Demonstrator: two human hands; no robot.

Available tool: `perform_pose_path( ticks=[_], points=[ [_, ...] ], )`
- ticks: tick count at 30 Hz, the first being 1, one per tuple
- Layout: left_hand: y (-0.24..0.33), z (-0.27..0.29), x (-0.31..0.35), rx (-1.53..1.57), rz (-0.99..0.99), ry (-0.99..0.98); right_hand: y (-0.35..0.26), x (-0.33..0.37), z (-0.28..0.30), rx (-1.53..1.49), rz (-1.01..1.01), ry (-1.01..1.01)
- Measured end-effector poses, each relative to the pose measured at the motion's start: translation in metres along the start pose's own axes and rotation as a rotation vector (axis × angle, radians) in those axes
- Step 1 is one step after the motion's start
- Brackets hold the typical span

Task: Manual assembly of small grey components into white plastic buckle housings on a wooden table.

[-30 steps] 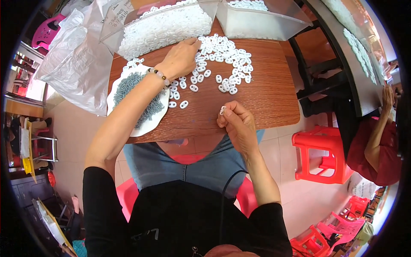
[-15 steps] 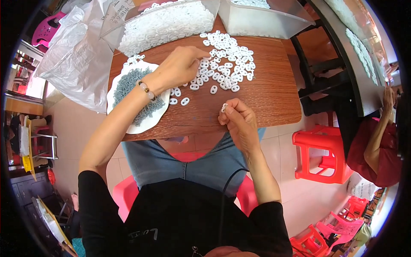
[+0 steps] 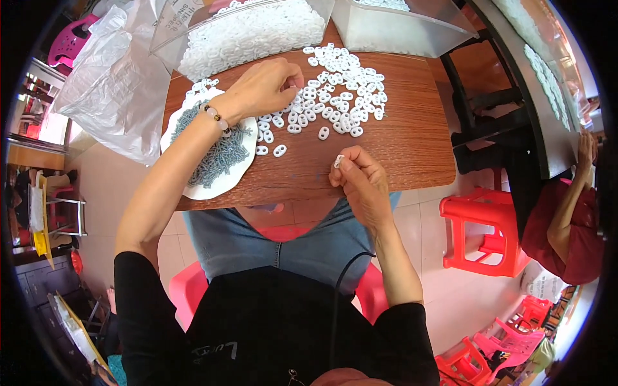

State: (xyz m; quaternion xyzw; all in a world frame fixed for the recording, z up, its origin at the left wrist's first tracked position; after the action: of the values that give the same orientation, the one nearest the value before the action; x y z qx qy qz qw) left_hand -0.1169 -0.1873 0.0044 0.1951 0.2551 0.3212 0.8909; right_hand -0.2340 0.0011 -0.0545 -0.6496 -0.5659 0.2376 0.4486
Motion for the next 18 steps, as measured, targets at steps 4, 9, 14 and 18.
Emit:
perform_pose_path(
  ticks=[4, 9, 14, 18],
  points=[
    [0.008, -0.005, 0.001, -0.131, -0.081, -0.070, 0.001, -0.001, 0.002, 0.011, -0.004, -0.019],
    [0.015, -0.004, 0.003, -0.175, -0.051, -0.134, 0.001, -0.001, 0.001, -0.004, -0.014, -0.019],
    [0.009, -0.002, 0.002, -0.058, 0.109, -0.186, 0.002, -0.002, 0.002, -0.025, -0.009, -0.021],
    [0.003, 0.000, 0.005, -0.024, 0.098, -0.102, 0.003, 0.000, 0.003, 0.014, -0.027, -0.013]
  ],
)
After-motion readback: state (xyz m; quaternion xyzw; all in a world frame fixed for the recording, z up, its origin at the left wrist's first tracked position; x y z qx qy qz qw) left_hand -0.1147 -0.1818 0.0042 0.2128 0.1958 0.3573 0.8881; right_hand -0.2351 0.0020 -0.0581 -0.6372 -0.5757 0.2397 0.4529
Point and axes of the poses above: each hand's wrist, its own x-axis away from the middle knuckle, its own z-axis out of the back of the hand, y = z × x, the point moved 6 cm from there along -x, towards the middle knuckle, and after that the axes turned 13 degrees about y, right-handed, at the moved point
